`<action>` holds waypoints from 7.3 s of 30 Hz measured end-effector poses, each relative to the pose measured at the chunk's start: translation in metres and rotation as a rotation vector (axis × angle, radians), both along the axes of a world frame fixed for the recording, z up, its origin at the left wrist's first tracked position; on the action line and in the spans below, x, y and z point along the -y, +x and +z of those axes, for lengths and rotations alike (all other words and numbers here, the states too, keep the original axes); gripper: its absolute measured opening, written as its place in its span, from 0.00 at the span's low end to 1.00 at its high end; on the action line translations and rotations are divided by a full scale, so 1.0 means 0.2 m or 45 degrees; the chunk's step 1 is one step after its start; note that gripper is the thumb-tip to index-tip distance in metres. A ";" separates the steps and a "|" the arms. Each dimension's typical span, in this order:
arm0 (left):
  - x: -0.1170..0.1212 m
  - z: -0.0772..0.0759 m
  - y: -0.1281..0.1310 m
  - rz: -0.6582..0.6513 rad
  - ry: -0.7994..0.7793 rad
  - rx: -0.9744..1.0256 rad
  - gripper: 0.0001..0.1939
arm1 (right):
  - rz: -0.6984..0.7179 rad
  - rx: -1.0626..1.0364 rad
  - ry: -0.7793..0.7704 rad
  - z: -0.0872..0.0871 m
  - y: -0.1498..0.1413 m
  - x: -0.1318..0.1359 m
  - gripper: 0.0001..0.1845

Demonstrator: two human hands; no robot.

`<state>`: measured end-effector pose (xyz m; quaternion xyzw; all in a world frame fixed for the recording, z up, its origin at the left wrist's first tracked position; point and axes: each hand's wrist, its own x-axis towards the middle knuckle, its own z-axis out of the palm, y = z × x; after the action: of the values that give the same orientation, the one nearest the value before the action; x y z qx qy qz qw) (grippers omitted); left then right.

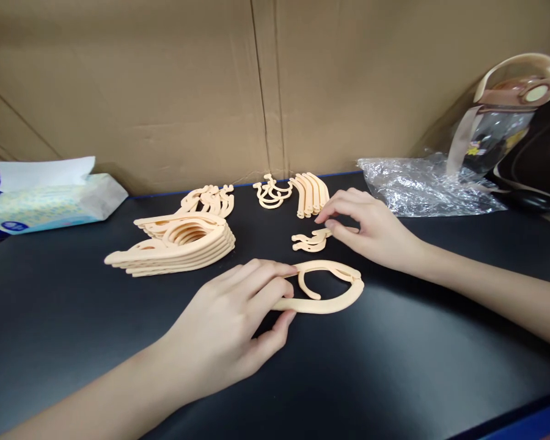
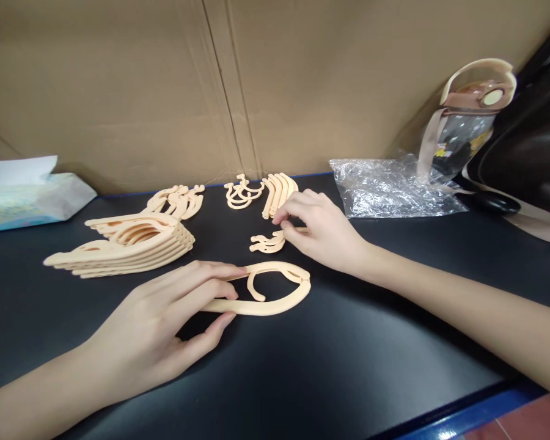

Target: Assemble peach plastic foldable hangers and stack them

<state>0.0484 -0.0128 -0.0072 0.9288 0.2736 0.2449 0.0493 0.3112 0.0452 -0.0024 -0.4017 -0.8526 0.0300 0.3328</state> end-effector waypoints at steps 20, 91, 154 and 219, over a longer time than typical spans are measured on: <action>0.00 0.00 0.00 -0.013 0.079 -0.024 0.04 | 0.114 -0.029 -0.286 -0.05 -0.03 0.01 0.05; 0.02 0.04 0.02 0.004 0.283 -0.027 0.09 | 0.518 0.329 0.695 0.00 -0.13 0.19 0.11; 0.03 -0.02 0.00 0.140 0.154 -0.052 0.06 | 0.497 0.385 0.662 0.00 -0.11 0.17 0.18; -0.01 0.02 0.00 0.282 0.181 -0.242 0.16 | 0.344 0.447 0.391 -0.02 -0.11 0.18 0.21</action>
<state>0.0486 -0.0117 -0.0032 0.9131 0.3597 0.1786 -0.0699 0.2891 0.0090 -0.0071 -0.2283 -0.9377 -0.1257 0.2299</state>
